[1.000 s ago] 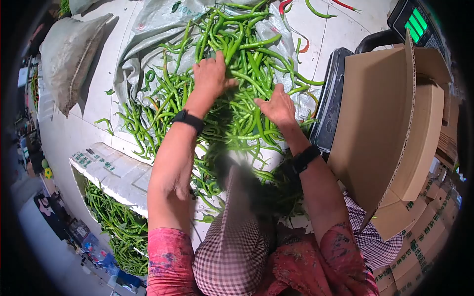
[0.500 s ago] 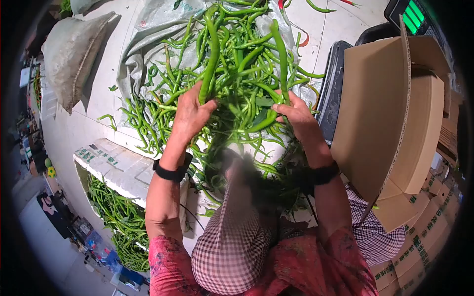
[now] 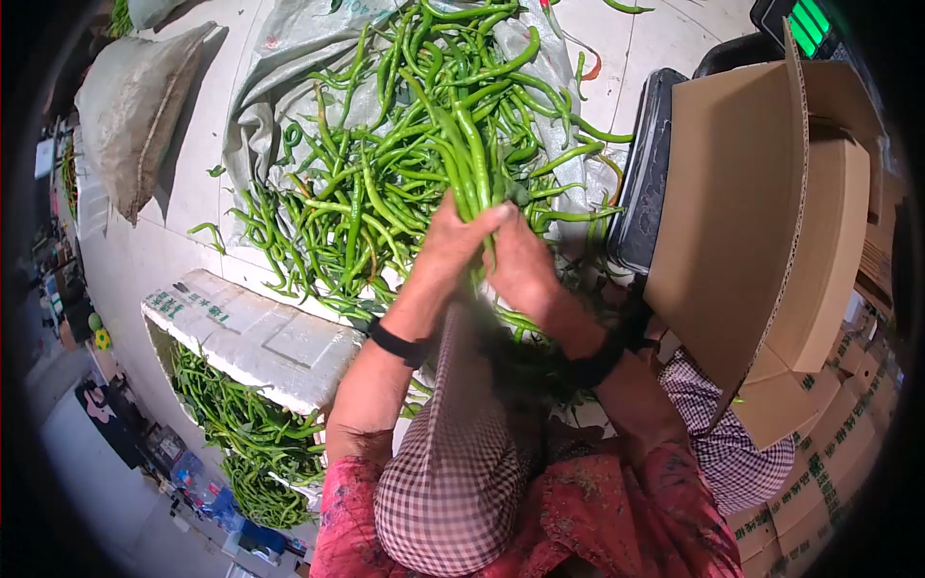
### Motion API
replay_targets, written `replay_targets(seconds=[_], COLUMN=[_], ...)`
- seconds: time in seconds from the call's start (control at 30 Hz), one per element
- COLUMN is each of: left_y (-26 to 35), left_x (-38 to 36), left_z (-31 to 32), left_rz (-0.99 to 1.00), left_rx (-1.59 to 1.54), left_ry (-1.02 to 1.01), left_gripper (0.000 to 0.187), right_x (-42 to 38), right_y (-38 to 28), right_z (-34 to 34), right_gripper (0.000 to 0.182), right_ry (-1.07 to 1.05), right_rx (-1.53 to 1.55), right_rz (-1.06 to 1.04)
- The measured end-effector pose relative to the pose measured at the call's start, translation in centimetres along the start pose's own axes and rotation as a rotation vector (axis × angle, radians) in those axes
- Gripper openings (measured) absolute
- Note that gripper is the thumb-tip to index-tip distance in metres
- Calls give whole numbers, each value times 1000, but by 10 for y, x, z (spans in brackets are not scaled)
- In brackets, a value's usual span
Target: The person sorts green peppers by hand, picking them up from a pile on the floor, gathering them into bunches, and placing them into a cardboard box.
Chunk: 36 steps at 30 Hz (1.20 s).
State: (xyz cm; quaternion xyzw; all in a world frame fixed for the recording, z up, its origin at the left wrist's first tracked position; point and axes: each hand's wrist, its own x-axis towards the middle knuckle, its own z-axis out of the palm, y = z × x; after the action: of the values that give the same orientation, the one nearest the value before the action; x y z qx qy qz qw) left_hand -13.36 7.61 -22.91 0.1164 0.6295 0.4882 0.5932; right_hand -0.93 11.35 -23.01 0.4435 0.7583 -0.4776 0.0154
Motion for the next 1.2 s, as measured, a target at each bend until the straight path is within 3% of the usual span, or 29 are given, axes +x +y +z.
replay_targets(seconds=[0.03, 0.13, 0.2, 0.27, 0.3, 0.33, 0.4, 0.5, 0.63, 0.73, 0.93, 0.97, 1.1, 1.2], left_y=[-5, -7, 8, 29, 34, 37, 43, 44, 85, 110, 166, 173, 197, 204], left_x=[1, -10, -27, -50, -57, -63, -67, -72, -103, -116, -158, -165, -192, -212], left_z=[10, 11, 1, -11, -23, -36, -45, -52, -42, -36, -10, -5, 10, 25], left_rz=[109, 56, -27, -2, 23, 45, 28, 16, 167, 245, 281, 288, 345, 354], left_rx=[-40, -83, -306, -463, -426, -386, -133, -152, -174, -147, 118, 208, 532, 522], left_ry=[-5, 62, 57, 11, -111, -232, -222, -205, -238, -227, -273, -277, -233, -131], left_gripper=[61, 52, 48, 45, 45, 45, 43, 47, 60, 61, 55, 53, 54, 51], right_x=[-6, -31, -49, -54, -55, -52, -45, -56, -77, -92, -111, -110, -115, -119], right_y=[-4, -15, -35, -40, -45, -37, -14, -16, -36, -62, -134, -142, -157, -143], right_z=[7, 5, -21, -47, -71, -74, -70, -67, -74, -89, -120, -127, -123, -127], right_gripper=[61, 63, 66, 64, 56, 45, 39, 35, 36, 38, 42, 40, 25, 24], right_ry=[151, 176, 126, -109, -223, -168, -68, -97, -92, -127, 22, -73, 132, 117], right_rx=[-120, -90, -25, 459, 461, 526, 691, 887, 736, 871, 911, 986, 1193, 1250], right_rz=[-132, -192, -189, -316, -173, -100, 90, 45, -100, -24, -240, -296, -441, -409])
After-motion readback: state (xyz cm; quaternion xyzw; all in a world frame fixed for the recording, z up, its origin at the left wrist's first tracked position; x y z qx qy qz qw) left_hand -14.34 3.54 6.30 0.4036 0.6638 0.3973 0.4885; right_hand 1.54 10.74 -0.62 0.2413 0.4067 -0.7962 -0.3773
